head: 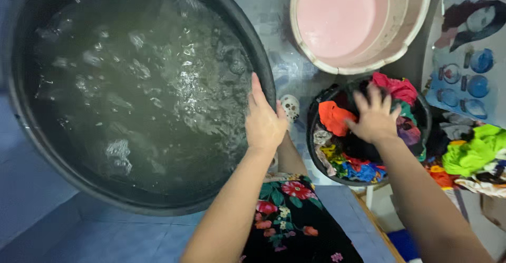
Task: The person hand-washes multiple garments in a large black basin filled with water, scrubbing and rinsing each item before transferring it to a smaller basket. The person then empties the basin into a toilet and refills it with fresh water from a hose.
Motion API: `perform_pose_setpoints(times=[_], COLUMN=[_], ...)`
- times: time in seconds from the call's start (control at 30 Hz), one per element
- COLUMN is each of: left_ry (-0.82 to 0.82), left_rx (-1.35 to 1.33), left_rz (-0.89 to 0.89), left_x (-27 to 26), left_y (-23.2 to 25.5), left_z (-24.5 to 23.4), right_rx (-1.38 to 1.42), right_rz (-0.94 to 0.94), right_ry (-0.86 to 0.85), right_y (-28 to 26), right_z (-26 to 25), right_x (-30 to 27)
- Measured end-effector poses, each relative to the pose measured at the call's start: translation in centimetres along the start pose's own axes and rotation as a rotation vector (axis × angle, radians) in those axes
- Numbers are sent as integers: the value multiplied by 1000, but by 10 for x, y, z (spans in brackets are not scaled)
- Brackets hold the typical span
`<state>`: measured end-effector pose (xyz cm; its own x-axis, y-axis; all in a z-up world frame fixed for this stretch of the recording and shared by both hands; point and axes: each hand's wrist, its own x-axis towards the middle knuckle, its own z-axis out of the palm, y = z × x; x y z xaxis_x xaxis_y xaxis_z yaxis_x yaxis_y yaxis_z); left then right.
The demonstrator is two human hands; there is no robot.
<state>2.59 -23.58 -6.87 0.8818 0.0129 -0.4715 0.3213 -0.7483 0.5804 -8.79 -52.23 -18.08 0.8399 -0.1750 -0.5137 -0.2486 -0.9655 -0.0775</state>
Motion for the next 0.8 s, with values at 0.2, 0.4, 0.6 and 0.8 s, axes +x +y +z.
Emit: perform_pose_setpoints(times=[0.2, 0.4, 0.6, 0.8], left_ry=[126, 100, 140, 72], left_rx=[-25, 11, 23, 31], left_rz=[62, -4, 3, -20], left_x=[0, 3, 4, 8], left_y=[0, -1, -4, -20], left_z=[7, 11, 16, 30], right_rx=[-219, -27, 827, 770], right_rz=[177, 144, -11, -68], right_ry=[-765, -684, 65, 244], right_y=[13, -27, -113, -263], right_z=[48, -17, -72, -115], right_x=[40, 66, 78, 81])
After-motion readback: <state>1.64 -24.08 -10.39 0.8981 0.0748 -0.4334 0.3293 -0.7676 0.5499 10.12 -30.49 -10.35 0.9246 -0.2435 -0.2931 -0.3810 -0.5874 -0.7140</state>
